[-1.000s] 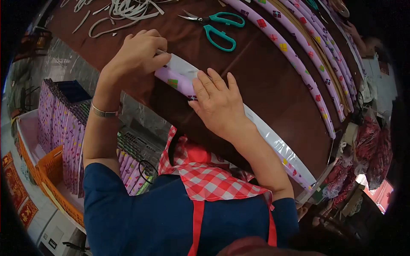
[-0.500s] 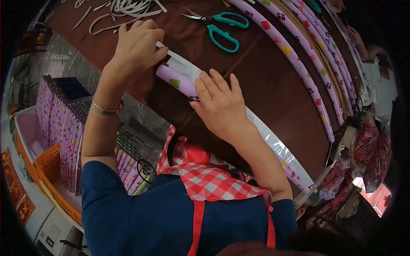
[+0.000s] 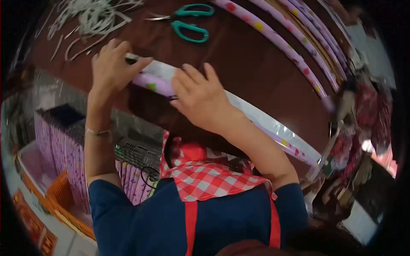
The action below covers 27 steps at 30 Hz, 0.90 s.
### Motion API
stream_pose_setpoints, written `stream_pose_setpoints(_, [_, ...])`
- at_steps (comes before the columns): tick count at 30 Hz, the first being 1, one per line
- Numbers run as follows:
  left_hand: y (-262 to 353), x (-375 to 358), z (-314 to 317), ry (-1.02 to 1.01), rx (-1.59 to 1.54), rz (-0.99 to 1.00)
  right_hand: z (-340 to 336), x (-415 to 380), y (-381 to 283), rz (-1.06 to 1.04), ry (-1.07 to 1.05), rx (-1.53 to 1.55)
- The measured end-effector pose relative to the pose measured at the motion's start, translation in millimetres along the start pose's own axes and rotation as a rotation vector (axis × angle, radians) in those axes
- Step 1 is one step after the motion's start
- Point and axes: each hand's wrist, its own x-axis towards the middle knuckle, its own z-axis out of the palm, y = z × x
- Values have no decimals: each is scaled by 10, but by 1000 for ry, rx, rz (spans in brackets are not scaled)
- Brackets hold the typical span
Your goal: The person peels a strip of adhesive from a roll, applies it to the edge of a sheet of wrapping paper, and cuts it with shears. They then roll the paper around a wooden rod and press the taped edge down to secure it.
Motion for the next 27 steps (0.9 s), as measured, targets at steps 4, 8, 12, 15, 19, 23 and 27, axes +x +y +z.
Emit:
stream_pose_setpoints(4, [45, 79, 28, 24, -107, -5, 111, -33, -29, 11, 23, -69])
stream_pose_setpoints(8, [-497, 165, 336, 34, -52, 135, 158, -40, -39, -17, 3, -191])
stream_pose_setpoints(12, [-701, 132, 297, -186, -498, 108, 79, 74, 71, -29, 88, -135])
stream_pose_setpoints(15, [-794, 157, 236, -287, -566, 121, -111, 416, 340, 24, -102, -289])
stream_pose_setpoints(19, [-805, 125, 292, -114, -504, 187, 145, 648, 845, 261, 51, -470])
stream_pose_setpoints(23, [-903, 150, 347, -210, -644, 105, 210, 621, 945, 360, 5, -384])
stream_pose_setpoints(27, [-1050, 182, 441, -212, -711, 114, 47, 588, 896, 269, -91, -341])
